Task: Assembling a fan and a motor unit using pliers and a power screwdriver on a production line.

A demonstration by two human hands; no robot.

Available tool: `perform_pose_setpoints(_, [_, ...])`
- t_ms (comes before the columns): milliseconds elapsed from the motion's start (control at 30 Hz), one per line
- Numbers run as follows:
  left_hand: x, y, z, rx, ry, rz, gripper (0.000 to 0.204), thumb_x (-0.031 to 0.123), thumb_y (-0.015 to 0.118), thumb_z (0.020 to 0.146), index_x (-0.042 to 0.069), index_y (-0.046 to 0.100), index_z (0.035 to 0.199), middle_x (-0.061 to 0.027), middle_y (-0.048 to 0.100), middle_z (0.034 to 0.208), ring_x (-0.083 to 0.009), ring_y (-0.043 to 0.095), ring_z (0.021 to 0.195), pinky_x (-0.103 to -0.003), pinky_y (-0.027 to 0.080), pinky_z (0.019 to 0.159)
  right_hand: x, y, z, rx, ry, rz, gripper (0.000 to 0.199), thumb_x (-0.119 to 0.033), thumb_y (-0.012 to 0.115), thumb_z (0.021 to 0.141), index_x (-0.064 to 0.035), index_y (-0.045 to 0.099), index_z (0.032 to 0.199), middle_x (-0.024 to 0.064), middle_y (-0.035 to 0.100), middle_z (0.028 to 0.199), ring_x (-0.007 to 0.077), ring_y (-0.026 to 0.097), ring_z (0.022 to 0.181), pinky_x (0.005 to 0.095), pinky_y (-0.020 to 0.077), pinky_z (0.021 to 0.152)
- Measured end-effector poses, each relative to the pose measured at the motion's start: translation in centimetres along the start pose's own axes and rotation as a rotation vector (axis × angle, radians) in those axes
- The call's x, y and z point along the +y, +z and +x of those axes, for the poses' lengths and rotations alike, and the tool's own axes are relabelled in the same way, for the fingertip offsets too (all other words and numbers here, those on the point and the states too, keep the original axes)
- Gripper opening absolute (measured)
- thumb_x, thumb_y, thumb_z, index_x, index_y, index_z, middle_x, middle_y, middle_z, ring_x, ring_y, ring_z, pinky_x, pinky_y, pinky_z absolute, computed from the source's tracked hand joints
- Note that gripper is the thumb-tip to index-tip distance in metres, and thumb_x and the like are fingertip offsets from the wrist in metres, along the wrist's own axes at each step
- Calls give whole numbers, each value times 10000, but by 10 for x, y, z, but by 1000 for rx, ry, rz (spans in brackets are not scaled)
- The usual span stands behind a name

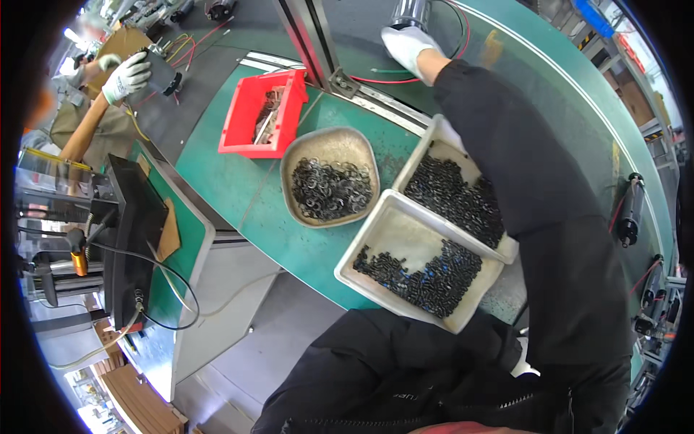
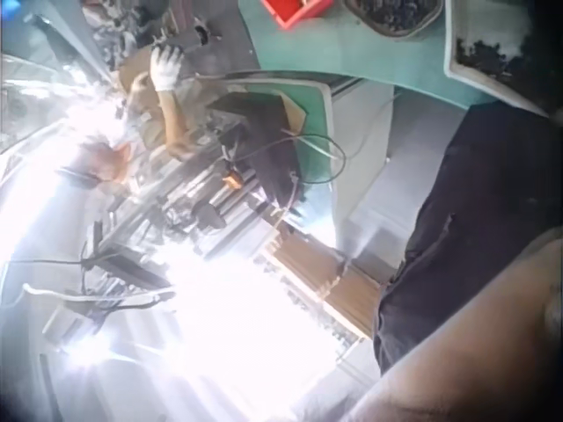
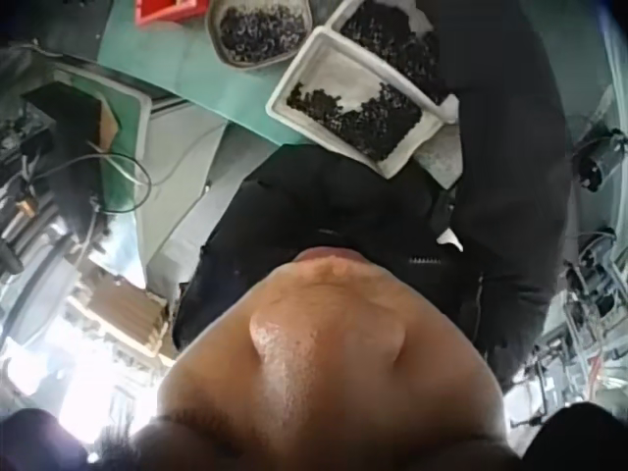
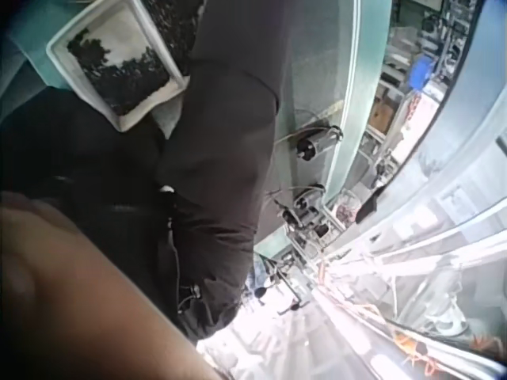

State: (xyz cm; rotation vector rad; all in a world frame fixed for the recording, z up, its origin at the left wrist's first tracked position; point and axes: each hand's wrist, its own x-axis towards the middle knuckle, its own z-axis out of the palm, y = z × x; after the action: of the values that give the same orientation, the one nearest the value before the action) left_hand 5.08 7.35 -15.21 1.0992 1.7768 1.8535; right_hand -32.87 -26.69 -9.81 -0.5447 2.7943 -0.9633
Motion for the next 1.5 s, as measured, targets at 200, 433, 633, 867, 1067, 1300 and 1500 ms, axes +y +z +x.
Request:
perform_pose_setpoints(200, [21,-23,6,-116,20,12,253,227,539,853,-3,629,796,-184,640,807,-369,619,836,-452,484,765,49,-179,-61,-196,-385,-834,499,-459,479,846,-3,680,863,210,664,829,384,643,801,455,477,733])
perform_pose_setpoints(433, [17,-28,-2,-51,87,110,234,230,558,855,9,634,851,-158,627,800,-339,626,797,-421,506,738,87,-264,-214,-222,-173,-720,417,-353,566,817,36,634,685,159,565,575,268,561,536,401,429,555])
perform_pose_setpoints(633, [19,-20,-6,-77,210,283,162,176,599,836,25,638,879,-105,637,855,-295,628,817,-400,507,748,95,-316,-349,-272,137,-744,450,-405,544,812,16,646,689,164,592,604,287,587,579,382,467,607])
perform_pose_setpoints(867, [58,-42,23,137,131,840,558,243,719,714,2,541,1185,-222,547,1176,-371,568,1012,-463,482,814,153,-347,-420,-157,163,-565,434,-392,543,825,6,647,687,158,609,630,283,601,606,374,470,612])
perform_pose_setpoints(1067, [-4,-46,127,480,70,1352,758,454,612,811,-12,411,1375,-297,399,1392,-424,448,1235,-509,394,979,178,-393,-385,-145,-137,-467,461,-383,480,928,39,658,875,207,666,813,287,594,674,390,455,657])
perform_pose_setpoints(1300, [-12,-83,184,407,-585,1561,738,501,501,856,-12,408,1379,-268,447,1378,-342,570,1147,-481,448,917,155,-377,-336,-59,-182,-527,539,-452,455,896,39,652,999,248,664,972,387,612,848,444,450,775])
perform_pose_setpoints(1500, [44,18,139,-453,-53,1164,390,388,513,800,32,641,892,-194,634,929,-366,639,891,-472,519,731,145,-382,-395,-67,-172,-492,529,-457,453,896,24,674,889,247,661,865,377,619,809,443,456,759])
